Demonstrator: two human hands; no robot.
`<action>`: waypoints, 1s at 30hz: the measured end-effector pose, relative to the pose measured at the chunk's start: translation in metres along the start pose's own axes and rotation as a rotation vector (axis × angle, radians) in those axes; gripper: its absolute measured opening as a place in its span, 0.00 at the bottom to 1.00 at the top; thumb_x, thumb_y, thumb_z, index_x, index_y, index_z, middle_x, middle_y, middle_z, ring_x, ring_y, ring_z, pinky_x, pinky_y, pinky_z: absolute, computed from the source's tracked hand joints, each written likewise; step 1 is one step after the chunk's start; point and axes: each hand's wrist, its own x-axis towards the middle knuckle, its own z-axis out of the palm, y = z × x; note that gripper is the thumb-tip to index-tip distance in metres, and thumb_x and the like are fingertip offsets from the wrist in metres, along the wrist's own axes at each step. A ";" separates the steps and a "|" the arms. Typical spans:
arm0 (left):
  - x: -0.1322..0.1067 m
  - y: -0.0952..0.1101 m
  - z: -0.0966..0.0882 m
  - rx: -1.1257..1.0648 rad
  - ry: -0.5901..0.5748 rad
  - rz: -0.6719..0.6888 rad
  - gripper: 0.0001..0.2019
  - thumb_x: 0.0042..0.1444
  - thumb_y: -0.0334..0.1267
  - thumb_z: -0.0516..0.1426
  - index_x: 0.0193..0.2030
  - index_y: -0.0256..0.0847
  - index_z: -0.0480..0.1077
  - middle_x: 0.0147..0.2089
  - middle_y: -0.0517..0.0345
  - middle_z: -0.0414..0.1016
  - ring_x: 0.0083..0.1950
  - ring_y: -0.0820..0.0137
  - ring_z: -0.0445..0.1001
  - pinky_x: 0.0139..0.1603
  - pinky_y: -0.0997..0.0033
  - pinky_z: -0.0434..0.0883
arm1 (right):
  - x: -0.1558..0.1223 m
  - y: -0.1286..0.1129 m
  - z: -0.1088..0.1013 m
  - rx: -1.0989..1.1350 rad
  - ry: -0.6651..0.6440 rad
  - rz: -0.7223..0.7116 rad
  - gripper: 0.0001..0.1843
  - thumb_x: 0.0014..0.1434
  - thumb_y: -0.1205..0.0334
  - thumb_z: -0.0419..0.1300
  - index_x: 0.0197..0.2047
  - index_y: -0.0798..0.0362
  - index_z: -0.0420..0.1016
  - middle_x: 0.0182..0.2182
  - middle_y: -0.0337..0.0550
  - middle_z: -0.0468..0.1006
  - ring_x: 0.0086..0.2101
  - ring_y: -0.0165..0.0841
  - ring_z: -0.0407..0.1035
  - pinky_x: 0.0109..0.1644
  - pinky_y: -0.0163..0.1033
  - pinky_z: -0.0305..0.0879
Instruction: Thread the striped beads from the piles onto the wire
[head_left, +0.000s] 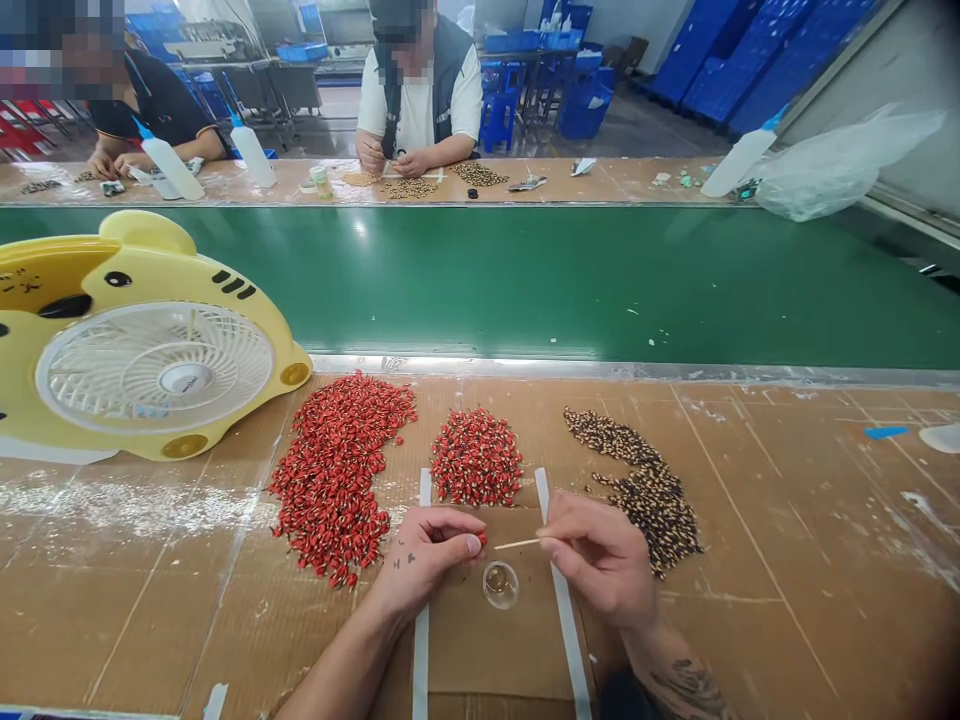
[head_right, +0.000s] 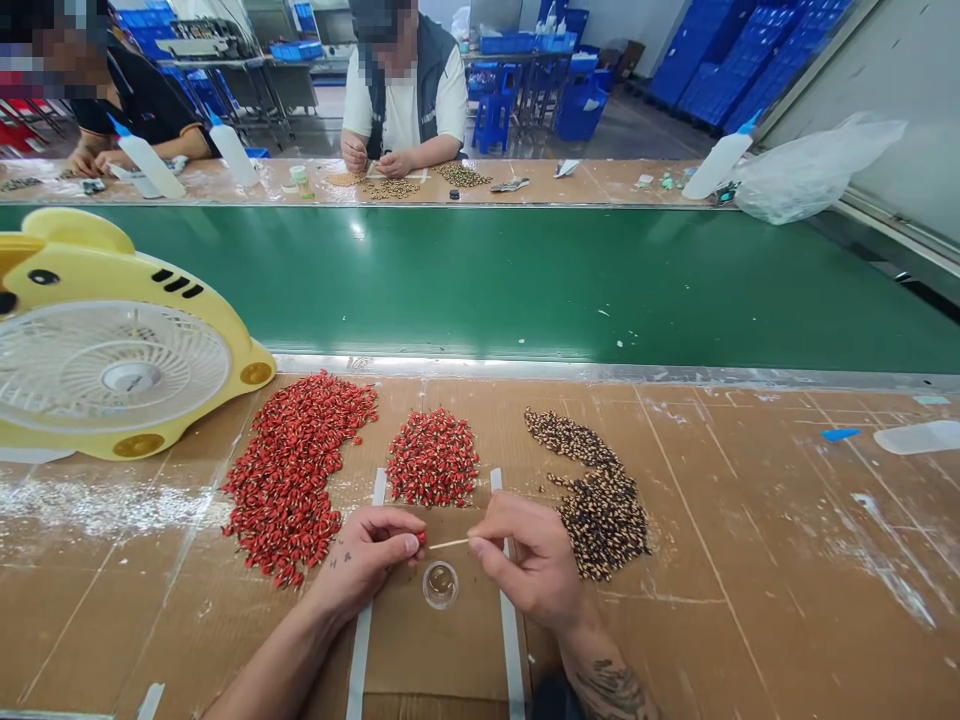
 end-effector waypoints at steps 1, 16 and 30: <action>0.000 0.001 0.001 0.015 0.001 -0.012 0.11 0.42 0.38 0.72 0.32 0.36 0.82 0.25 0.56 0.81 0.26 0.75 0.75 0.30 0.78 0.68 | 0.000 0.000 0.003 -0.004 0.023 -0.010 0.06 0.60 0.67 0.60 0.32 0.51 0.77 0.21 0.38 0.71 0.23 0.32 0.65 0.29 0.38 0.60; 0.000 0.000 0.001 0.069 -0.013 0.001 0.09 0.45 0.35 0.70 0.34 0.36 0.82 0.26 0.55 0.82 0.28 0.73 0.76 0.32 0.76 0.68 | 0.002 -0.001 0.009 -0.144 -0.028 -0.052 0.07 0.59 0.70 0.59 0.30 0.53 0.74 0.22 0.36 0.69 0.24 0.28 0.63 0.30 0.34 0.57; -0.002 0.007 0.005 0.153 0.042 0.062 0.06 0.45 0.33 0.68 0.32 0.36 0.80 0.27 0.58 0.80 0.28 0.74 0.74 0.32 0.77 0.67 | 0.000 0.002 0.000 -0.189 -0.142 0.072 0.18 0.65 0.60 0.53 0.23 0.52 0.58 0.21 0.33 0.59 0.23 0.28 0.56 0.29 0.34 0.51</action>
